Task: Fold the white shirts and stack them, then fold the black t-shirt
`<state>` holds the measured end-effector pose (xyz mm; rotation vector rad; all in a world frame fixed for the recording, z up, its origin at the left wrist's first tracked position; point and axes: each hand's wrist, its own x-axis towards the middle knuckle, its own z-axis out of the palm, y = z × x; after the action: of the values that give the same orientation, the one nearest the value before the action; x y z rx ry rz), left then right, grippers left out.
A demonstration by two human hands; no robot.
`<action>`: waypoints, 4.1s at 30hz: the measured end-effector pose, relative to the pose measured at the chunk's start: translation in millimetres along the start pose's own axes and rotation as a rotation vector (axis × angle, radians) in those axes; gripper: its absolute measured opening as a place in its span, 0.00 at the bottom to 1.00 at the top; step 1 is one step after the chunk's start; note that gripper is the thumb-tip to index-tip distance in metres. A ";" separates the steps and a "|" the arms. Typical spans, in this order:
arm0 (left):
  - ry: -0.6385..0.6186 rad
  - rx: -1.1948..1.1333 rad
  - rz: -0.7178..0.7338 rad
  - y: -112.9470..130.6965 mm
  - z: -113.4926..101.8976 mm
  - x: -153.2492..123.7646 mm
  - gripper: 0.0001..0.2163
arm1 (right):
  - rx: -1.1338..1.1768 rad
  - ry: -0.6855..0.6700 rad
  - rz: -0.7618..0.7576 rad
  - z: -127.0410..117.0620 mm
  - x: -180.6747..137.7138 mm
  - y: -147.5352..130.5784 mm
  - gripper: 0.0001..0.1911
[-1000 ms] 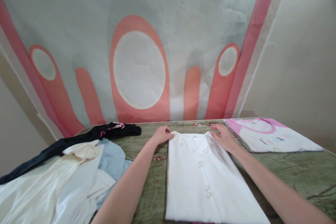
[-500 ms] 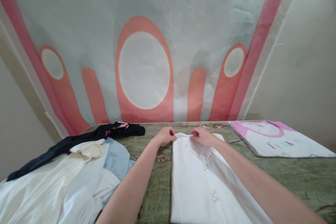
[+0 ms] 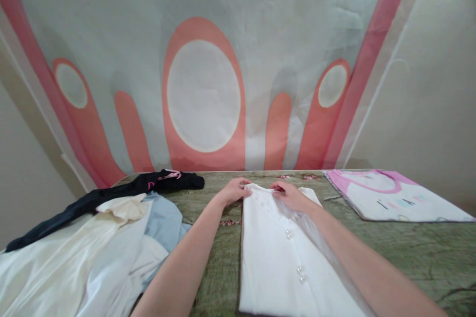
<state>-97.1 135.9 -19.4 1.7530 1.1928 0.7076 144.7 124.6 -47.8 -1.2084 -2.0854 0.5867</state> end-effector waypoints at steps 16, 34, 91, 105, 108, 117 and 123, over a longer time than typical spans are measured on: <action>0.147 0.344 0.185 5.2 2.8 6.0 0.14 | -0.295 0.059 -0.102 -2.2 10.9 -5.5 0.07; -0.121 0.939 0.316 40.0 58.0 -23.2 0.21 | -0.463 -0.098 -0.162 -9.6 -32.9 -30.4 0.21; -0.155 0.883 -0.011 73.6 26.1 -33.2 0.12 | -0.190 -0.096 -0.085 -24.5 -29.8 -36.3 0.29; -0.554 0.982 0.241 102.8 49.5 -66.4 0.17 | -0.154 0.009 -0.246 -8.6 -41.7 -16.1 0.16; -0.577 0.917 0.228 105.1 35.2 -61.6 0.14 | -0.151 0.018 -0.242 -10.7 -42.0 -19.9 0.14; -0.287 0.909 0.049 72.5 3.4 -34.6 0.20 | -0.149 0.164 -0.116 -5.7 -33.8 -19.3 0.13; -0.259 0.920 0.036 64.4 -1.5 -30.9 0.21 | -0.124 0.139 -0.124 -1.6 -33.7 -12.8 0.14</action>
<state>-82.5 97.7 39.2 2.5071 1.4079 -0.1164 150.6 89.0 -48.7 -1.1436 -2.0858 0.3118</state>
